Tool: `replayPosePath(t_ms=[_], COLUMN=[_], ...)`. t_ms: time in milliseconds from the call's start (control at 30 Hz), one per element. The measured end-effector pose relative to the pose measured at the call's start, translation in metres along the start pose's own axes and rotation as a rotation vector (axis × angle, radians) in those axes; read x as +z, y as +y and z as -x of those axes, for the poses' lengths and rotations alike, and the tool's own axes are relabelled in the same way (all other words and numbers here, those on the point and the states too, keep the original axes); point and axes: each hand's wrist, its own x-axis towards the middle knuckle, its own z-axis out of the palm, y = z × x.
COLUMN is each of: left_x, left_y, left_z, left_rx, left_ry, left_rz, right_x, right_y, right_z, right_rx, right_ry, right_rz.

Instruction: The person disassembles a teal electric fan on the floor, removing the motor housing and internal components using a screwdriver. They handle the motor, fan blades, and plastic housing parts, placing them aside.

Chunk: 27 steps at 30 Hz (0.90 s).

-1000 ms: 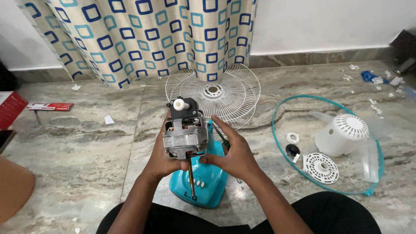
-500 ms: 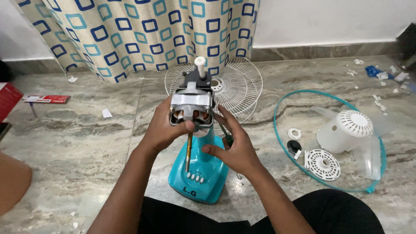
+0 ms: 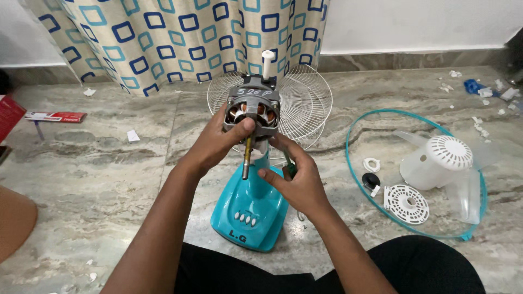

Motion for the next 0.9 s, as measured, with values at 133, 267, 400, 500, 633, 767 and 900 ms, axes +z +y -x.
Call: replayPosePath(t_ms=[133, 267, 400, 500, 633, 767, 900], left_x=[0.009, 0.010, 0.007, 0.007, 0.011, 0.013, 0.023], left_y=[-0.024, -0.039, -0.047, -0.052, -0.059, -0.063, -0.066], left_z=[0.005, 0.018, 0.032, 0.036, 0.036, 0.036, 0.045], left_rx=[0.057, 0.104, -0.002, -0.027, -0.041, -0.007, 0.012], left_ry=[0.004, 0.034, -0.048, -0.037, 0.010, 0.004, 0.038], left_rz=[0.110, 0.176, 0.229, 0.265, 0.261, 0.305, 0.261], right_x=[-0.001, -0.004, -0.006, -0.006, -0.005, -0.003, -0.001], right_y=[-0.005, -0.004, 0.001, 0.004, 0.010, 0.016, 0.018], right_z=[0.000, -0.001, -0.003, -0.003, -0.002, 0.000, 0.001], right_rx=[0.046, 0.187, 0.142, 0.128, 0.168, 0.107, 0.246], right_ry=[0.016, 0.056, 0.080, 0.077, 0.094, 0.090, 0.118], right_rz=[0.019, -0.015, -0.025, -0.037, -0.021, -0.076, -0.040])
